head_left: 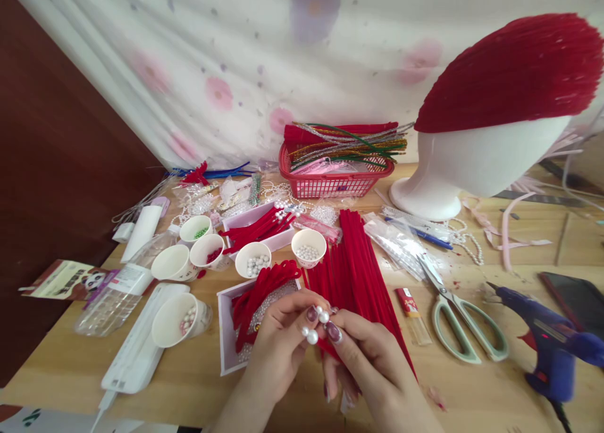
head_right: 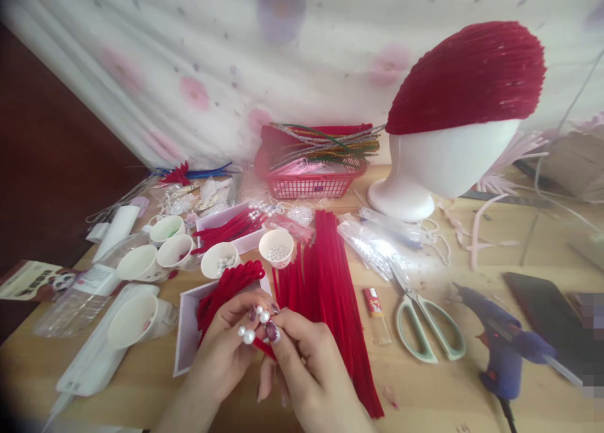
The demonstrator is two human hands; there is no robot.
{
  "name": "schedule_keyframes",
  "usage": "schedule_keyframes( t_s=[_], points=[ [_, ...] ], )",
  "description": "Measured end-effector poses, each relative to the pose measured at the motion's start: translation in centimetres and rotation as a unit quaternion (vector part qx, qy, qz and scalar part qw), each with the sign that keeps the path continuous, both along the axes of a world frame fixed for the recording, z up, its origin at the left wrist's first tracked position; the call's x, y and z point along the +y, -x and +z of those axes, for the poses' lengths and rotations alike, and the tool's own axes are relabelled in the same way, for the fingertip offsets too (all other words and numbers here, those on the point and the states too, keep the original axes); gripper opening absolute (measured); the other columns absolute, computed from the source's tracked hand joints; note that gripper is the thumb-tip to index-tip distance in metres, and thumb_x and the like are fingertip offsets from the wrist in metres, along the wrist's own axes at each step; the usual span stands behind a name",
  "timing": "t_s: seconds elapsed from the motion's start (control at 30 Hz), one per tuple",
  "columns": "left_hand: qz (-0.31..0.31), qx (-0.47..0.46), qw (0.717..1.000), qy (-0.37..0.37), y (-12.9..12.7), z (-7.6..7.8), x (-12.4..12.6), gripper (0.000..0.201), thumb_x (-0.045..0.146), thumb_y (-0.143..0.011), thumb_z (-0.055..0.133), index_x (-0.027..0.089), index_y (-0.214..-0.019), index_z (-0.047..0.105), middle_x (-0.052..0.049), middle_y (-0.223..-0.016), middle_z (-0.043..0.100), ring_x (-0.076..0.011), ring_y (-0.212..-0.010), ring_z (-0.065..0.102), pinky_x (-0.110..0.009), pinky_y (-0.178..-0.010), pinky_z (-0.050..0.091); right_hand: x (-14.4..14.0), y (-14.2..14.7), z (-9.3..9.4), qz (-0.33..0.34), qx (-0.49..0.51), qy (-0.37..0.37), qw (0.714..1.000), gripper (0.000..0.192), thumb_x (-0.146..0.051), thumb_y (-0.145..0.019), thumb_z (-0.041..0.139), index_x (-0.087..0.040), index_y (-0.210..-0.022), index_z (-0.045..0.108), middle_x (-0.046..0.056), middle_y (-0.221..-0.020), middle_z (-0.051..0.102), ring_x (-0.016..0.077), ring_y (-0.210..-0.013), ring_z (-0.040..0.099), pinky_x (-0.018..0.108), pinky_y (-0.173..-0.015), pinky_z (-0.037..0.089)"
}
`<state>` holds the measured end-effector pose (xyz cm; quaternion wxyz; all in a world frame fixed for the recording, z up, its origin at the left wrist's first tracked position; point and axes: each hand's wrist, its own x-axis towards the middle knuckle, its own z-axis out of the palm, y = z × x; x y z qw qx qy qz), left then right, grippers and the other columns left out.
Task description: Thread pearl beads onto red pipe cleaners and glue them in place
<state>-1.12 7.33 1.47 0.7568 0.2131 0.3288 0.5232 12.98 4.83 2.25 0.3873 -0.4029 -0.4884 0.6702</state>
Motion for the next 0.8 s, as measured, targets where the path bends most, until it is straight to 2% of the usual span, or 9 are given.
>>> schedule_keyframes(
  t_s=[0.17, 0.27, 0.4, 0.53, 0.8],
  points=[
    [0.043, -0.001, 0.999, -0.024, 0.04, 0.01, -0.27, 0.026, 0.043, -0.077, 0.088, 0.025, -0.096, 0.084, -0.004, -0.087, 0.081, -0.0117, -0.078, 0.072, -0.019, -0.078, 0.057, -0.02, 0.22, 0.1, -0.053, -0.002, 0.014, 0.999, 0.042, -0.057, -0.103, 0.051, -0.019, -0.088, 0.061, -0.006, -0.058, 0.053, 0.0094, -0.049, 0.036, 0.024, -0.048, 0.028],
    [0.067, 0.007, 0.996, -0.055, -0.03, 0.02, -0.49, 0.021, 0.034, -0.074, 0.091, 0.024, -0.091, 0.082, -0.003, -0.092, 0.082, -0.0123, -0.083, 0.073, -0.018, -0.078, 0.057, -0.06, 0.38, 0.12, -0.091, -0.011, 0.006, 0.996, 0.038, -0.057, -0.101, 0.056, -0.021, -0.088, 0.061, -0.005, -0.065, 0.051, 0.0109, -0.056, 0.036, 0.026, -0.052, 0.029],
    [0.059, 0.03, 0.997, -0.05, -0.28, -0.04, -0.6, 0.013, 0.031, -0.075, 0.091, 0.023, -0.081, 0.082, -0.001, -0.084, 0.081, -0.0122, -0.075, 0.072, -0.018, -0.065, 0.057, -0.06, 0.35, -0.37, -0.083, -0.004, -0.023, 0.996, 0.031, -0.05, -0.102, 0.059, -0.021, -0.091, 0.062, -0.004, -0.07, 0.055, 0.0116, -0.058, 0.038, 0.026, -0.052, 0.029],
    [0.059, 0.045, 0.996, -0.048, -0.52, -0.2, -0.46, 0.018, 0.035, -0.071, 0.093, 0.022, -0.077, 0.083, -0.005, -0.079, 0.082, -0.0147, -0.066, 0.07, -0.017, -0.047, 0.052, -0.13, 0.16, -0.49, -0.083, 0.007, -0.015, 0.996, 0.033, -0.049, -0.102, 0.06, -0.02, -0.085, 0.061, -0.003, -0.069, 0.057, 0.0102, -0.056, 0.039, 0.025, -0.051, 0.029],
    [0.038, 0.034, 0.997, -0.061, -0.62, -0.35, -0.38, 0.016, 0.038, -0.072, 0.092, 0.025, -0.077, 0.085, -0.006, -0.084, 0.084, -0.0096, -0.045, 0.064, -0.019, -0.043, 0.051, 0.07, 0.35, -0.15, -0.091, 0.018, -0.002, 0.996, 0.038, -0.051, -0.1, 0.062, -0.02, -0.08, 0.058, -0.003, -0.066, 0.056, 0.0081, -0.051, 0.037, 0.024, -0.048, 0.027]
  ],
)
